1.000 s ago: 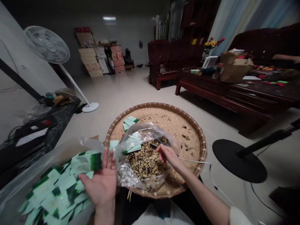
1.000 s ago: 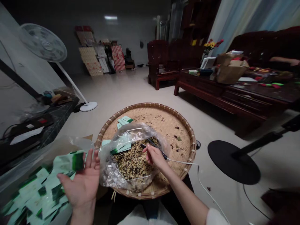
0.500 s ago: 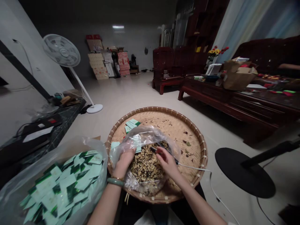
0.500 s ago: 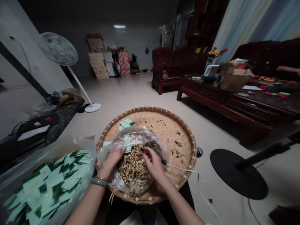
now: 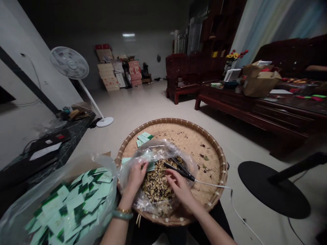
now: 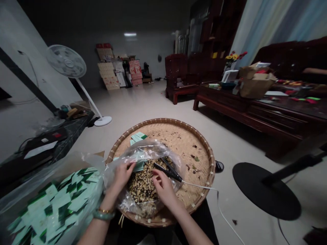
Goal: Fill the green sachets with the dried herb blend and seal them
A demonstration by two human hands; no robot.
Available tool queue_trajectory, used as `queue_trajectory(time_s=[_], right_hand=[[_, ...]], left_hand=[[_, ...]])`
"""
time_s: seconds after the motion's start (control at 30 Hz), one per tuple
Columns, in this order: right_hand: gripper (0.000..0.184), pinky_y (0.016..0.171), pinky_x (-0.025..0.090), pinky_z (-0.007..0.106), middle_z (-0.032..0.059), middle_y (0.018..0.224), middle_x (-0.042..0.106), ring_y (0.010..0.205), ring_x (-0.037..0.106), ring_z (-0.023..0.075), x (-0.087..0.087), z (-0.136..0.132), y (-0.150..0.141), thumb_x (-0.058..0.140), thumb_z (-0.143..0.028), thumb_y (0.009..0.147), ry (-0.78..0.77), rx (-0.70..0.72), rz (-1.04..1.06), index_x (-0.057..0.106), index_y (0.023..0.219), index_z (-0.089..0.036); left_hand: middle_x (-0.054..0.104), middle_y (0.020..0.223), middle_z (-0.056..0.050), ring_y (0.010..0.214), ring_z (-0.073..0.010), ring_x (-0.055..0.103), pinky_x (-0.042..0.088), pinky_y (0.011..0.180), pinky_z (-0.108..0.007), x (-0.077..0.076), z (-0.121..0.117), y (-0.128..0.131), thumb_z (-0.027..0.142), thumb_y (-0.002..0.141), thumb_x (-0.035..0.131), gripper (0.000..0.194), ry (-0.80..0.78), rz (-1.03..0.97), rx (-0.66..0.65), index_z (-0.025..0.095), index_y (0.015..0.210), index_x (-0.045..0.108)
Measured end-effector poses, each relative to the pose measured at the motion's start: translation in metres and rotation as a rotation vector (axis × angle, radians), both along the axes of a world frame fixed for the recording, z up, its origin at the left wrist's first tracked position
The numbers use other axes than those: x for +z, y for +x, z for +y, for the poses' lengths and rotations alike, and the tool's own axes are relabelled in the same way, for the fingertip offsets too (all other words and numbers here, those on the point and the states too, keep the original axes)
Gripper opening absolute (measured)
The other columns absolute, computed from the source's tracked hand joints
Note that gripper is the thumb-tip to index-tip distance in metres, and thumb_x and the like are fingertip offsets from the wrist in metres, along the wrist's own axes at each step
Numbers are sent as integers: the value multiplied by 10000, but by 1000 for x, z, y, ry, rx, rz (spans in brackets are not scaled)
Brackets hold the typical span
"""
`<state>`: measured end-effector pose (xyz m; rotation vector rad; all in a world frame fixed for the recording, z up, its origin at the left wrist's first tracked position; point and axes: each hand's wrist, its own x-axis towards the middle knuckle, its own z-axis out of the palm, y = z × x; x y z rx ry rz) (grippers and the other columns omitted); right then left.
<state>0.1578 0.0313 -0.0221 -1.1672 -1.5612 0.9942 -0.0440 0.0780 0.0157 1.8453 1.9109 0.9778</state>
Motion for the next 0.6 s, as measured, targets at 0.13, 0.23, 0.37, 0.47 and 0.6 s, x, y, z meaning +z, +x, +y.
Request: queue_trajectory(time_s=[0.13,0.23,0.37,0.47,0.6], right_hand=[[491,1008,415,431,121,1340,474,1236,446,243,16,1,-6,487,-227,875,378,-71,-166,397,1358,-218],[518,1013,408,441,114,1315,494,1230,441,234,24,0,-11,469,-177,888,554,-61,-263,354,1389,-239],[483,928,471,418,114,1194,565,1121,512,226,26,-4,-13,464,-161,896,624,-89,-276,391,1368,-230],[442,912,474,421,114,1174,568,1101,509,229,23,-8,-12,478,-152,888,654,-138,-278,456,1322,-227],[267,857,480,437,111,1073,589,1021,512,240,22,-12,-9,529,-178,865,659,-210,-311,614,1113,-231]], left_hand=[[734,903,-73,847,-211,672,512,776,-305,5,-39,24,351,830,506,246,130,-186,-86,190,861,689],[724,791,-55,741,-193,667,515,704,-278,4,-62,40,364,824,523,239,121,-299,-60,180,815,675],[712,753,-56,670,-177,658,519,636,-255,-2,-73,51,390,806,544,258,79,-469,-18,157,817,655],[703,707,-49,618,-168,645,513,578,-240,-4,-75,55,417,796,549,286,51,-542,9,148,816,647],[693,658,-37,576,-161,632,506,536,-233,-3,-78,58,428,811,532,302,-10,-569,1,148,829,644]])
